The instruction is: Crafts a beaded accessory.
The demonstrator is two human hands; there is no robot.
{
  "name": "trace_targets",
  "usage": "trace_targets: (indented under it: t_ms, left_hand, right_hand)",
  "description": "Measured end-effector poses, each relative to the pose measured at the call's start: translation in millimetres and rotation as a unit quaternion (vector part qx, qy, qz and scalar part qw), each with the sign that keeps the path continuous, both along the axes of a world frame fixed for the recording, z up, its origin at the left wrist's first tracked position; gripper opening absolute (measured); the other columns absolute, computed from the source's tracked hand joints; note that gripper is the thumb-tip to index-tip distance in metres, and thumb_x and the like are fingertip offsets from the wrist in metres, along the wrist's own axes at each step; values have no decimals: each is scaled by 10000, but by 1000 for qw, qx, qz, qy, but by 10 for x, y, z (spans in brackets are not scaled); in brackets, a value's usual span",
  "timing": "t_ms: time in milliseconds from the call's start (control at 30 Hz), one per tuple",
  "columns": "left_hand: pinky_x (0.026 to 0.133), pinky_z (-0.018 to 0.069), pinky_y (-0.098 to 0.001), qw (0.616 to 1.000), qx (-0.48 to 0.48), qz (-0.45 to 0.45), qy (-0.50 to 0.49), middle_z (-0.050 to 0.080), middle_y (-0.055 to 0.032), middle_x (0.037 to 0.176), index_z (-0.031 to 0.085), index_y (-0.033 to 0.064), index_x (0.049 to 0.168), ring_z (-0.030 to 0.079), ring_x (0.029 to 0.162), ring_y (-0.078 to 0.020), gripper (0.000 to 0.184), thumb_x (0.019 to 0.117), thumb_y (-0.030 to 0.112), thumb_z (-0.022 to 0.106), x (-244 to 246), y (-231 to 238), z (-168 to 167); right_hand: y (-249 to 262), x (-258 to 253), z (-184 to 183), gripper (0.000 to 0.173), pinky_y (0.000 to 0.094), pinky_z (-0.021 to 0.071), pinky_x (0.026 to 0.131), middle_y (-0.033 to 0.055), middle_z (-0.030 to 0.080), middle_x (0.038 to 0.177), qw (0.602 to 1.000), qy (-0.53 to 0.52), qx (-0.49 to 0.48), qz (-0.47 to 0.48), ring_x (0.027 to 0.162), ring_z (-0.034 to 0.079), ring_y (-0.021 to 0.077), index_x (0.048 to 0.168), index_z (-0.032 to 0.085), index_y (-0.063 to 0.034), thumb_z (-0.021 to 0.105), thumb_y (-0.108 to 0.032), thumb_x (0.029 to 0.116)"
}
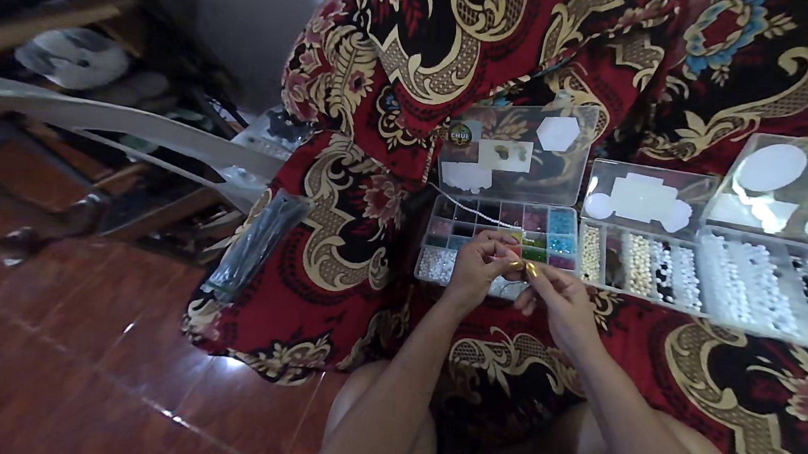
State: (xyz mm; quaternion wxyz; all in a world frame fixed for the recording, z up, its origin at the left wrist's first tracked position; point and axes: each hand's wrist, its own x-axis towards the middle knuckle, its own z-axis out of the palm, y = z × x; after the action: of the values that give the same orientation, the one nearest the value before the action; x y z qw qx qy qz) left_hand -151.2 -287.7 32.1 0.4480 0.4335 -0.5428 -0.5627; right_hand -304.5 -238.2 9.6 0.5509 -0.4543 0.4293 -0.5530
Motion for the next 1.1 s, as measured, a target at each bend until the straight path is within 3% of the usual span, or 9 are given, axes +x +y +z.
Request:
trace_targets:
  t_ms: [167,500,600,733,800,900,967,1067,1100]
  left_hand:
    - [826,533,-188,1000,10,5,-25,649,-42,1102,681,15,807,620,957,-29,83,881,-18,696,20,-6,4]
    - [830,536,-198,999,18,-11,-33,649,-41,1100,677,14,819,620,969,-29,84,897,-18,673,22,-16,2]
    - [842,532,-187,998,20,16,-48,629,-51,1117,677,-10,843,610,960,-23,70,912,-23,673,27,-24,66]
    - [833,540,-187,998,22,34,-46,629,-53,1111,664,-11,837,619,944,-30,80,911,-40,673,63,-47,82]
    - [827,541,-183,999,21,20,-41,626,-56,1115,670,-14,830,618,939,-26,80,903,-45,674,59,-43,68]
    - [838,530,-179,999,21,4,-40,622,-45,1113,669,0,813,607,959,-18,90,897,-30,681,35,-27,58]
    - [841,525,-177,999,20,5,-49,627,-38,1106,674,3,821,606,963,-18,84,903,-13,684,38,-26,76]
    - [843,542,-219,997,15,19,-72,658,-50,1082,684,-6,951,631,950,-50,25,929,2,674,89,-59,117]
    - [844,552,-244,995,8,23,-95,672,-56,1064,683,-4,1043,647,937,-69,113,933,17,686,128,-82,119]
  right_hand:
    - [-11,19,9,218,197,573,552,28,774,912,1000,5,3,0,588,667,49,1102,720,24,537,-61,1019]
    - [-25,4,-10,179,210,575,528,22,768,936,999,19,-1,33,587,677,66,1134,641,-8,499,-57,1038]
    - [-21,-29,37,196,232,605,572,34,755,1003,998,38,19,37,631,701,88,1151,616,1,502,-44,997]
    - [-40,-60,8,359,261,625,624,71,715,1192,997,55,12,46,722,726,115,1295,580,19,456,-56,967]
    - [-35,-52,6,350,222,591,581,45,721,1142,997,67,6,34,669,685,67,1282,615,13,473,-95,981]
    - [-24,-27,13,199,162,522,509,-9,741,900,997,80,4,-6,559,604,4,1093,727,-12,594,-115,986]
    - [-30,-34,5,152,155,513,508,-30,740,824,997,81,-5,-15,541,594,-3,999,747,-30,613,-98,977]
    - [-60,-75,-21,155,166,549,541,-29,747,833,997,52,-36,-37,583,637,9,994,735,-22,587,-67,988]
    - [-76,-100,-21,159,177,565,562,-18,755,856,997,29,-43,-49,619,664,24,1002,726,-20,571,-56,999]
